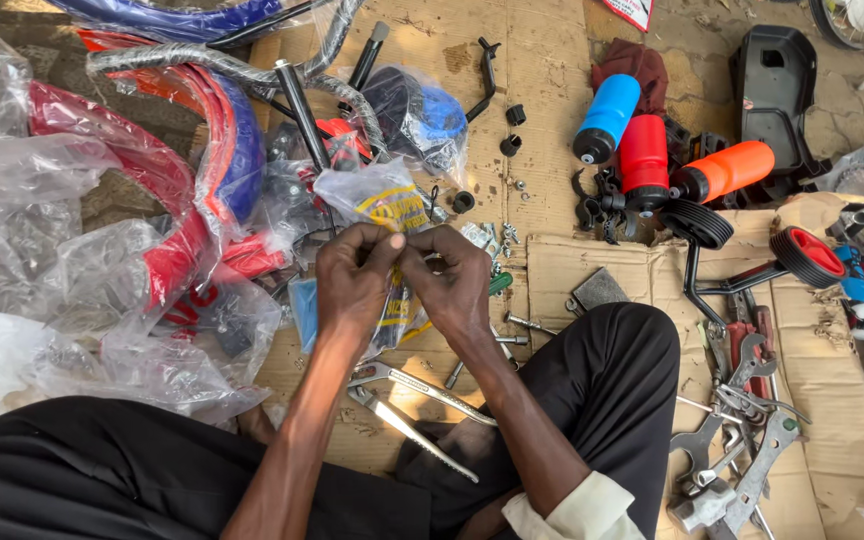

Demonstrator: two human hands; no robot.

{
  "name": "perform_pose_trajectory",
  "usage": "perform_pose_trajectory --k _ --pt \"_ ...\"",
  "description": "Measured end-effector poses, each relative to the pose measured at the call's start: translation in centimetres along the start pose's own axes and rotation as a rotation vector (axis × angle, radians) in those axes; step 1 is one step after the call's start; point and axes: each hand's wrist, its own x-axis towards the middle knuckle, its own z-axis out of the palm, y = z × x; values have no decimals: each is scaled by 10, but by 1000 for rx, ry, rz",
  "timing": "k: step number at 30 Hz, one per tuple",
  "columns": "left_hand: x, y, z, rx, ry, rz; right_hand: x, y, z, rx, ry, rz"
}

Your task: The person assembles scooter wheel components by inserting metal pins into black wheel hubs and securing them with pliers. They then attach red and orange plastic caps to the hubs, repeating the process for multiple units.

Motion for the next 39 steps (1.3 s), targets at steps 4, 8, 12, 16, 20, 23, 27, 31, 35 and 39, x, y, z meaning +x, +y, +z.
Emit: perform_pose_trajectory --k 4,8,12,16,20,23,27,31,35,39 --pt "-2 7 2 -134 -3 -48 -2 -8 7 9 78 -107" --pt "-4 17 -8 -419 -57 -181 -3 -11 17 -39 152 -74" --pt "-15 19 -4 -251 -94 -265 12 8 19 -62 327 -123" --pt "-33 22 -6 -685 -266 -342 45 46 4 42 312 203" --pt "-41 25 -11 -809 -461 -300 77 82 -9 -169 327 221" --pt "-41 25 -11 -836 -502 -291 95 100 -15 -225 293 202" --pt "-39 18 -8 -864 -485 -302 109 125 -9 -268 229 101" --pt "-16 16 -5 -739 -427 -199 119 140 -22 -206 113 102" --pt "1 12 -13 27 -140 60 78 131 -79 196 69 484" --pt "9 5 -30 716 170 366 -8 105 -126 -100 -81 336"
